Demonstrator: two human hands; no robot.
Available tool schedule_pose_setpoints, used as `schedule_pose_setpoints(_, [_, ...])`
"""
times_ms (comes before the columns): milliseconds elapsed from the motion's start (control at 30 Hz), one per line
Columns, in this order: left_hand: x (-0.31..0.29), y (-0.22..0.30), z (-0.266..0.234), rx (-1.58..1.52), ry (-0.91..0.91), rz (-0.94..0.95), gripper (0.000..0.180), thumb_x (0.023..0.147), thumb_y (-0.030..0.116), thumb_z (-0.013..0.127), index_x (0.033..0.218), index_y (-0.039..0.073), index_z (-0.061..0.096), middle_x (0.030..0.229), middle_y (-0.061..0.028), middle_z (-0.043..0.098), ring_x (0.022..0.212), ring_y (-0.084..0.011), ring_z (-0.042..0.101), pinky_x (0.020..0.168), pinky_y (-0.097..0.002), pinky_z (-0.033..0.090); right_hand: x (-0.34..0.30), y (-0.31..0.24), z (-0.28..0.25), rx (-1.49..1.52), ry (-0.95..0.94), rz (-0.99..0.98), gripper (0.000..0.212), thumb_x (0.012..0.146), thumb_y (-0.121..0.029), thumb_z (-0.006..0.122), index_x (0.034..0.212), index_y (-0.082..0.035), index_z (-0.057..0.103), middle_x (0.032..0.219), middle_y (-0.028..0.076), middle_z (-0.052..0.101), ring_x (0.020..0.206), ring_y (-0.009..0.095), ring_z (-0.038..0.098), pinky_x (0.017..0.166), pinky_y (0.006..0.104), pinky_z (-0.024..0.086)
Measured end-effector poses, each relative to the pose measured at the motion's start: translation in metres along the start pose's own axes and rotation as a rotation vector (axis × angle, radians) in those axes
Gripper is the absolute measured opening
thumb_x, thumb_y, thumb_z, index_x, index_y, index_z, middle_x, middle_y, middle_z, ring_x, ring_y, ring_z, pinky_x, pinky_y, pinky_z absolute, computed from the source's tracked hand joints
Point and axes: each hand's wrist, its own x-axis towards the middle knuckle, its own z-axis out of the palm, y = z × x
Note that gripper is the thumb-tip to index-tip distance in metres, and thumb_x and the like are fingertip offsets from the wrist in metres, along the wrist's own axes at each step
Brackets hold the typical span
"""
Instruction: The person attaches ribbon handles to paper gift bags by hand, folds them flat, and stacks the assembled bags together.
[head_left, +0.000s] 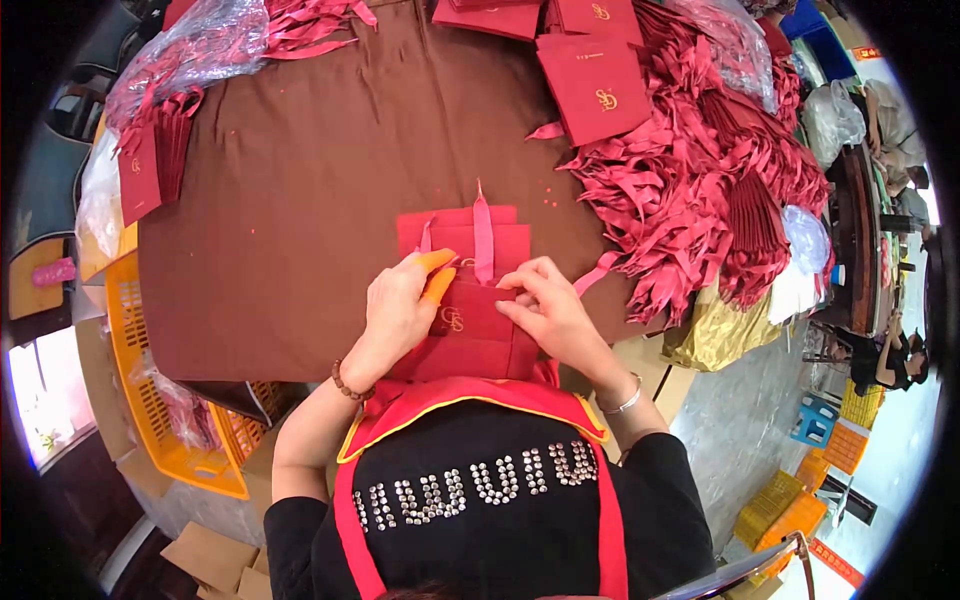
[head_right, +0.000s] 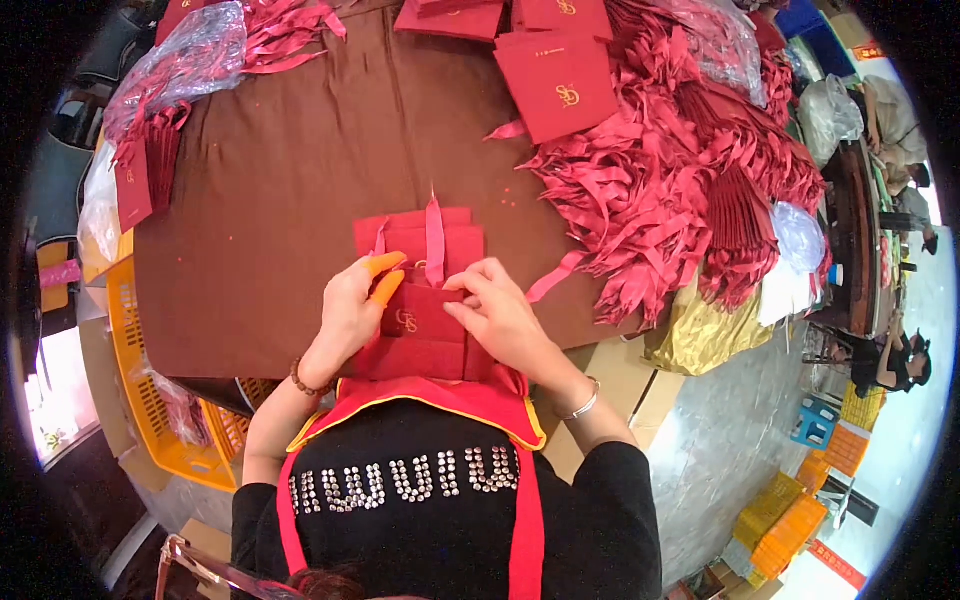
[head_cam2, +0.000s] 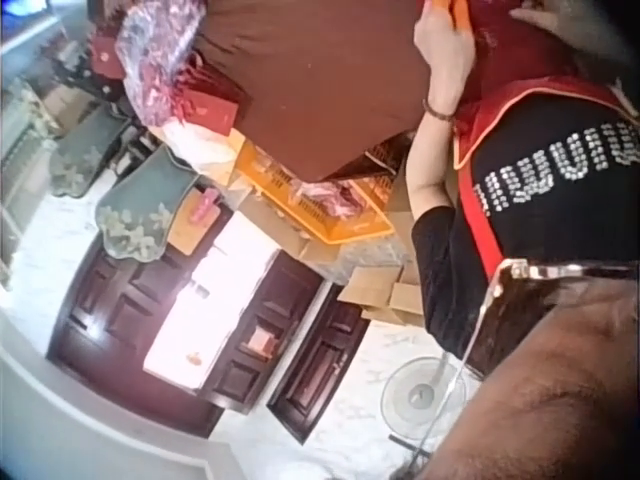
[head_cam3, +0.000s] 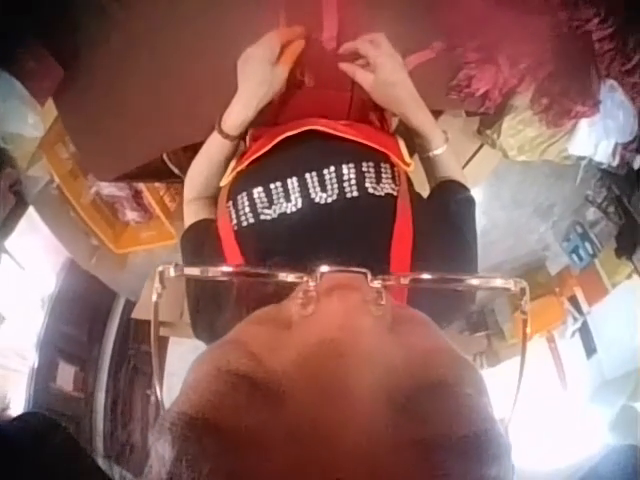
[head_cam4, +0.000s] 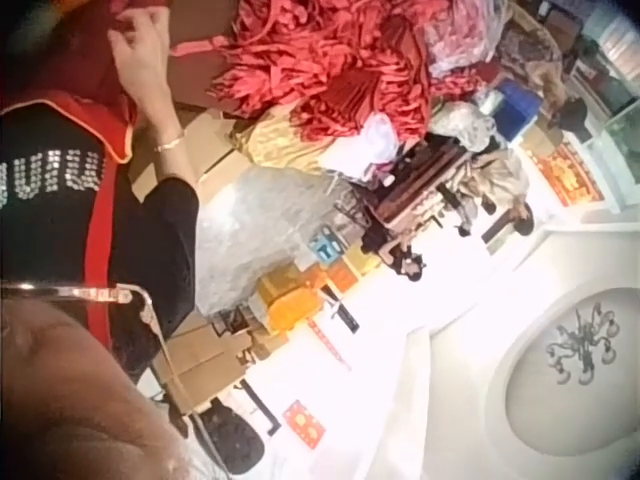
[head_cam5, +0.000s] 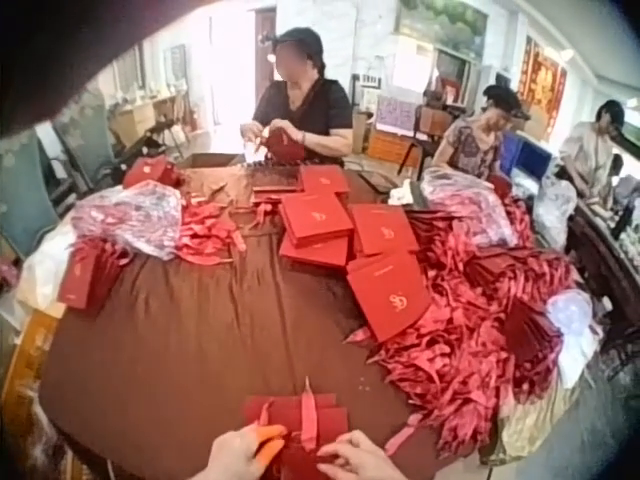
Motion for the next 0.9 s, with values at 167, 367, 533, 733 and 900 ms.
schedule_pose_setpoints(167, [0.006, -0.005, 0.002, -0.006, 0.037, 0.008, 0.018, 0.08, 0.012, 0.063, 0.098, 0.006, 0.066, 0.093, -0.0113, 0.063, 0.079, -0.0307, 0.062, 0.066, -0.0364, 0.05, 0.019, 0.017, -0.002, 0.122, -0.18, 0.251, 0.023, 0.085, -0.009, 0.063, 0.104, -0.002, 0.053, 0.082, 0.002, 0.056, 0.067, 0.008, 0.055, 0.058, 0.022, 0.046])
schedule_pose_setpoints(367, [0.013, 0.012, 0.008, 0.111, 0.022, 0.275, 0.025, 0.077, 0.007, 0.066, 0.103, 0.008, 0.065, 0.091, -0.0109, 0.063, 0.08, -0.0282, 0.058, 0.068, -0.036, 0.043, 0.022, 0.041, -0.019, 0.508, -0.144, 0.398, 0.022, 0.085, -0.008, 0.063, 0.104, -0.006, 0.052, 0.077, 0.001, 0.057, 0.066, 0.008, 0.056, 0.055, 0.0215, 0.048])
schedule_pose_setpoints(533, [0.006, 0.013, 0.001, 0.069, 0.005, 0.33, 0.019, 0.077, 0.002, 0.065, 0.096, 0.006, 0.066, 0.092, -0.0131, 0.065, 0.086, -0.0294, 0.06, 0.077, -0.0378, 0.046, 0.027, 0.062, 0.002, 0.316, -0.151, 0.217, 0.024, 0.083, -0.016, 0.066, 0.102, -0.005, 0.055, 0.075, 0.002, 0.056, 0.067, 0.011, 0.058, 0.053, 0.0267, 0.052])
schedule_pose_setpoints(733, [-0.001, -0.02, 0.007, -0.498, 0.07, -0.054, 0.024, 0.082, -0.005, 0.06, 0.106, -0.004, 0.062, 0.092, -0.0093, 0.063, 0.086, -0.0147, 0.058, 0.074, -0.0256, 0.047, -0.004, 0.018, 0.003, -0.362, 0.13, -0.011, 0.026, 0.08, -0.031, 0.062, 0.101, -0.015, 0.059, 0.075, 0.003, 0.059, 0.08, 0.021, 0.058, 0.073, 0.038, 0.038])
schedule_pose_setpoints(900, [-0.005, -0.019, -0.003, -0.757, 0.057, -0.192, 0.027, 0.085, -0.006, 0.055, 0.111, -0.005, 0.057, 0.094, -0.0083, 0.061, 0.082, -0.0128, 0.058, 0.072, -0.0238, 0.048, -0.023, 0.01, 0.012, -0.189, 0.232, 0.087, 0.027, 0.082, -0.034, 0.061, 0.105, -0.019, 0.06, 0.08, -0.001, 0.057, 0.089, 0.017, 0.055, 0.081, 0.0367, 0.034])
